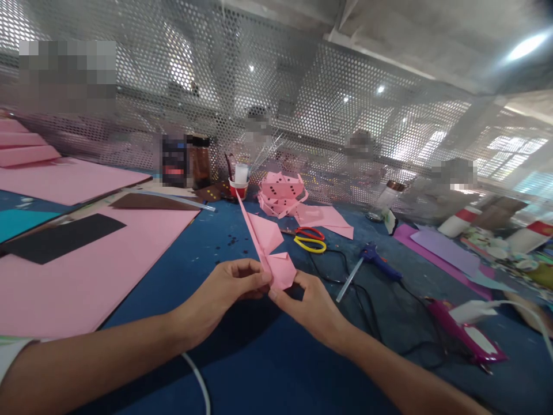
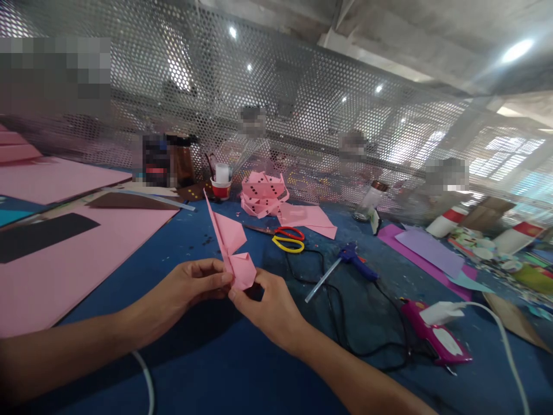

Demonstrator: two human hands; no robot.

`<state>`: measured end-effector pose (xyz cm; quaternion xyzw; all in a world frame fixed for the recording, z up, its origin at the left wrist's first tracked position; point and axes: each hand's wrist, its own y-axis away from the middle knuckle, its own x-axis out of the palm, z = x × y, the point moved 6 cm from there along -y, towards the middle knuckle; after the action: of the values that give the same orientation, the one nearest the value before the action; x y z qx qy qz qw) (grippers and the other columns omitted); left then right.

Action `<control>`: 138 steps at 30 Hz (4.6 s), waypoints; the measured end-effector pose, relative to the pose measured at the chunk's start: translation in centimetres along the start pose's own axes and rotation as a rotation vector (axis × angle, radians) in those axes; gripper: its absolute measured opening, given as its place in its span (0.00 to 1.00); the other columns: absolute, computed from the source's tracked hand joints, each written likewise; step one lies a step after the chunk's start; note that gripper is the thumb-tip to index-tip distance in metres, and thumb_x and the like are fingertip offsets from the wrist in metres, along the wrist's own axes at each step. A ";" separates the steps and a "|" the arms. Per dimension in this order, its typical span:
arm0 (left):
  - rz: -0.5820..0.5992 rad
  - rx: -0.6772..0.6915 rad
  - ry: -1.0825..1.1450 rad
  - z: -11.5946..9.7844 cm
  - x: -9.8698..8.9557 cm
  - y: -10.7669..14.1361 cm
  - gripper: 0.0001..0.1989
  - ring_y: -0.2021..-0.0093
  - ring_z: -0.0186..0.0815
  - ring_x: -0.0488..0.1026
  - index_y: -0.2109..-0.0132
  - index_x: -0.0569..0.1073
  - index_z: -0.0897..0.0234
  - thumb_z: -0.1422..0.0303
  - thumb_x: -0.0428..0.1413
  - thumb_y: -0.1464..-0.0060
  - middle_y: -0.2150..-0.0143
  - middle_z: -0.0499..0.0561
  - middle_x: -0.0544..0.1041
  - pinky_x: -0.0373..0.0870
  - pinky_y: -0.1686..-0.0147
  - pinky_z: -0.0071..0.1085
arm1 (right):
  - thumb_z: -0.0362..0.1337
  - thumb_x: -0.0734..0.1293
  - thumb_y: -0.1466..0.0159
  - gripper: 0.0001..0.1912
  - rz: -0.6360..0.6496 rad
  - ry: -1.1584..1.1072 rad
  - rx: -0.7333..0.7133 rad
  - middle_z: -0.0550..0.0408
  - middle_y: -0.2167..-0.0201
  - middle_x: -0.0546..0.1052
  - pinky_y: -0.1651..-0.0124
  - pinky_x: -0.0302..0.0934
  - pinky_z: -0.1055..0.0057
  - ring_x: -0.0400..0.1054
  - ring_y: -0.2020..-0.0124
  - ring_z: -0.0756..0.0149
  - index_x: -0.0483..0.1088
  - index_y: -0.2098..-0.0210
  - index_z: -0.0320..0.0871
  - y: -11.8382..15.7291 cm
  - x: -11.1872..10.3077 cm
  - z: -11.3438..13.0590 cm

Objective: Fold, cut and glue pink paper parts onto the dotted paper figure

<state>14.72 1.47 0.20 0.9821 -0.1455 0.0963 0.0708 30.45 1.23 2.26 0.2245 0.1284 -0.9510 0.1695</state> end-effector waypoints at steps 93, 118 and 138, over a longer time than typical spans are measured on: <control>0.169 -0.012 -0.314 -0.4 2.2 1.0 0.14 0.72 0.33 0.70 0.67 0.76 0.62 0.55 0.62 0.46 0.72 0.45 0.75 0.64 0.70 0.27 | 0.42 0.70 0.35 0.10 -0.060 -0.289 0.051 0.56 0.64 0.78 0.60 0.63 0.71 0.69 0.64 0.67 0.78 0.58 0.43 -0.7 -1.9 -0.6; 0.041 0.082 -0.308 -0.7 1.3 0.3 0.11 0.77 0.27 0.55 0.71 0.71 0.63 0.60 0.58 0.48 0.79 0.40 0.63 0.51 0.79 0.23 | 0.39 0.70 0.35 0.07 -0.054 -0.153 -0.035 0.56 0.66 0.78 0.59 0.65 0.70 0.71 0.65 0.67 0.75 0.63 0.42 -0.3 -0.9 0.4; 0.045 0.012 -0.331 -0.2 1.0 0.4 0.13 0.79 0.26 0.56 0.70 0.72 0.63 0.58 0.58 0.47 0.79 0.39 0.62 0.54 0.81 0.22 | 0.32 0.69 0.35 0.03 -0.155 0.055 -0.201 0.56 0.66 0.79 0.58 0.67 0.72 0.74 0.65 0.68 0.78 0.64 0.43 0.2 -0.7 1.3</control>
<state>15.55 0.84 0.66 0.9815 -0.1766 -0.0642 0.0380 30.64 0.83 3.69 0.2218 0.2447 -0.9370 0.1138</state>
